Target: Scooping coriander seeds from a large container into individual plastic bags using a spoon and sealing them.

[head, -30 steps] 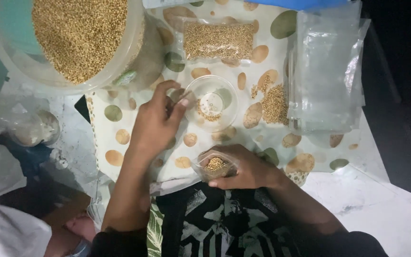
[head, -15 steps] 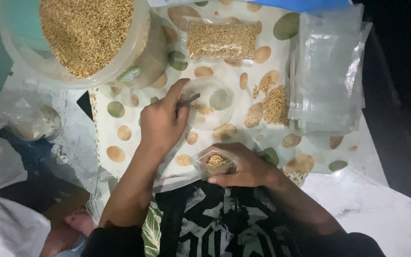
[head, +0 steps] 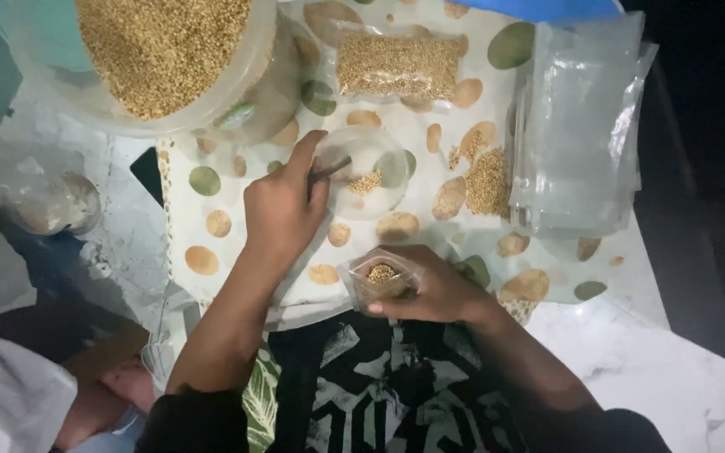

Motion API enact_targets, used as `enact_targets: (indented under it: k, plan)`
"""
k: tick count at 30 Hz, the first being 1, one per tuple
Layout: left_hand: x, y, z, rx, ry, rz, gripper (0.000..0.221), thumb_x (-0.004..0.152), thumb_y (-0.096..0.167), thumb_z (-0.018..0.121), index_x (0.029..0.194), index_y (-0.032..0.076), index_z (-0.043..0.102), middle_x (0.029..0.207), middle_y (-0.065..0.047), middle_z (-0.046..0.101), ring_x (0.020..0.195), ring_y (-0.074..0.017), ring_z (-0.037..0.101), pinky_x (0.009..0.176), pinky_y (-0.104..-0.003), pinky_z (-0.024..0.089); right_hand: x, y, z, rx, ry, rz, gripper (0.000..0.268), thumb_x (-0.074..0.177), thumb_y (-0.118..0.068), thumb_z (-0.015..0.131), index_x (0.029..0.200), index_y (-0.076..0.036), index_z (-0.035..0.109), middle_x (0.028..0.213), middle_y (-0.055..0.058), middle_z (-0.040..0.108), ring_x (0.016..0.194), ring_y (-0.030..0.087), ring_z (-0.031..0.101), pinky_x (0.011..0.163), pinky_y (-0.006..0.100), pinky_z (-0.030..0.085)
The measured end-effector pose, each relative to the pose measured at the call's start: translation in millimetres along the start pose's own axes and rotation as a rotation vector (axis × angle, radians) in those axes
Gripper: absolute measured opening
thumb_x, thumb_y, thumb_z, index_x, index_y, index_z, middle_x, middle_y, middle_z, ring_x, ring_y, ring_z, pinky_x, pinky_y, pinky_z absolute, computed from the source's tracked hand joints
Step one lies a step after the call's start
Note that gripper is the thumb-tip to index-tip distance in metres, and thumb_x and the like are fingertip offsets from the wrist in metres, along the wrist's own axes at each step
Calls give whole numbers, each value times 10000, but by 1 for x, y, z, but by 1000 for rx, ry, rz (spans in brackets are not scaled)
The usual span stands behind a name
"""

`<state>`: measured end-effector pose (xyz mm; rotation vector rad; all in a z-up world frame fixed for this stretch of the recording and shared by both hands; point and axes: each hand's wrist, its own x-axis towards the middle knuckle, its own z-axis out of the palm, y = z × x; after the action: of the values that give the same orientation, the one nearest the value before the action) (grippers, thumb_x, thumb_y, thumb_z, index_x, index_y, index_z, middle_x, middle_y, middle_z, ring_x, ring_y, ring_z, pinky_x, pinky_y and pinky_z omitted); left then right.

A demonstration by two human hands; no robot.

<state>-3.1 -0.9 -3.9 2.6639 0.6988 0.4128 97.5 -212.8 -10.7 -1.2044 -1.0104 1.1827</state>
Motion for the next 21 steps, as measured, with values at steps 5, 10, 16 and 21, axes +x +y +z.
enact_targets:
  k: [5,10,16,21]
  plan:
    - [1,14,-24,-194,129,56,354,998,67,610,1336,151,675,540,-109,620,478,-290,647,516,-381,530,1,0,-1,-75,3,-11,401,835,-280,814,1142,-38,721,997,174,757,925,303,734,776,481,580]
    - [-8,30,-39,-314,330,202,433,880,-13,661,1279,134,742,479,-10,569,389,-182,543,504,-285,513,2,0,-1,-49,33,-52,403,842,-247,814,1141,-5,694,1036,215,753,966,336,733,803,510,569]
    - [-10,38,-43,-264,536,404,362,889,-29,602,1196,24,788,450,16,486,345,-137,422,426,-262,440,-5,16,2,-37,68,-71,457,866,-286,809,1167,34,684,1081,228,758,1018,345,730,835,546,567]
    - [-14,37,-43,-197,609,472,354,874,-13,608,1168,25,801,457,50,472,341,-103,388,399,-242,417,-7,18,1,-41,69,-121,391,876,-227,799,1155,25,693,1117,232,739,1087,396,709,911,560,540]
